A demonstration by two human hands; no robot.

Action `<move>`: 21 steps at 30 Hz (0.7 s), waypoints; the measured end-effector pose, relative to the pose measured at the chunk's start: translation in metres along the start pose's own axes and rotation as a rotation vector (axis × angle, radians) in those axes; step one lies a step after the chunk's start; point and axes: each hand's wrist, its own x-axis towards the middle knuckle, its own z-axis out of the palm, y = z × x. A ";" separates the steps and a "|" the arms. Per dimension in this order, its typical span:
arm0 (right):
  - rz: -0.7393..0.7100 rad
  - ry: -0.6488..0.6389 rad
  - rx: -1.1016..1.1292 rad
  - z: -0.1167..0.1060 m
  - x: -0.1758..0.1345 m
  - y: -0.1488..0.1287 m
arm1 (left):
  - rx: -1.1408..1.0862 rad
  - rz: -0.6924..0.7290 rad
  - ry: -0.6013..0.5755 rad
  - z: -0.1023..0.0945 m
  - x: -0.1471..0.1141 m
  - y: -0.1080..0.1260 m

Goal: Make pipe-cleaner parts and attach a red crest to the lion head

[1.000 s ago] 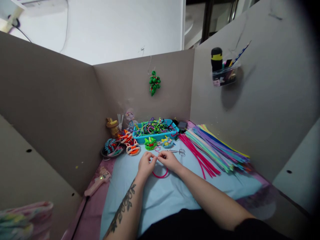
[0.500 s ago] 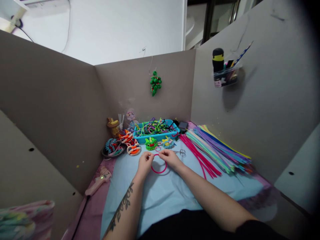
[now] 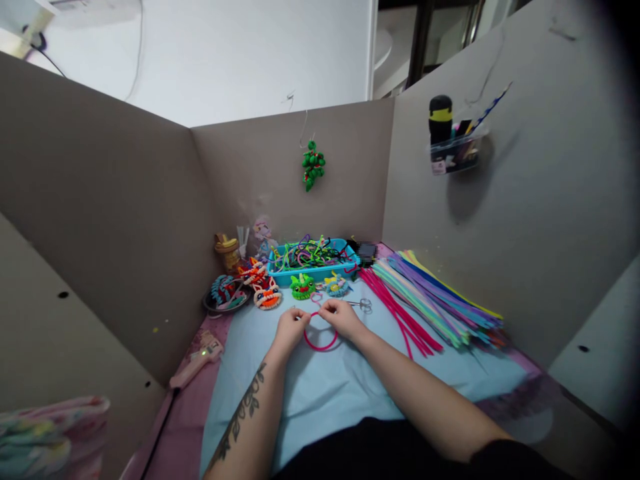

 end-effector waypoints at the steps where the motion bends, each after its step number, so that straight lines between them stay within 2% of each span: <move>1: 0.010 -0.001 0.006 0.000 0.001 0.001 | -0.017 -0.001 -0.010 -0.001 0.000 0.001; 11: 0.062 -0.031 0.082 -0.001 0.002 0.003 | -0.133 -0.033 -0.020 0.000 -0.002 0.002; 21: 0.095 -0.054 0.163 -0.002 0.004 0.010 | -0.144 -0.090 0.097 -0.004 0.007 -0.007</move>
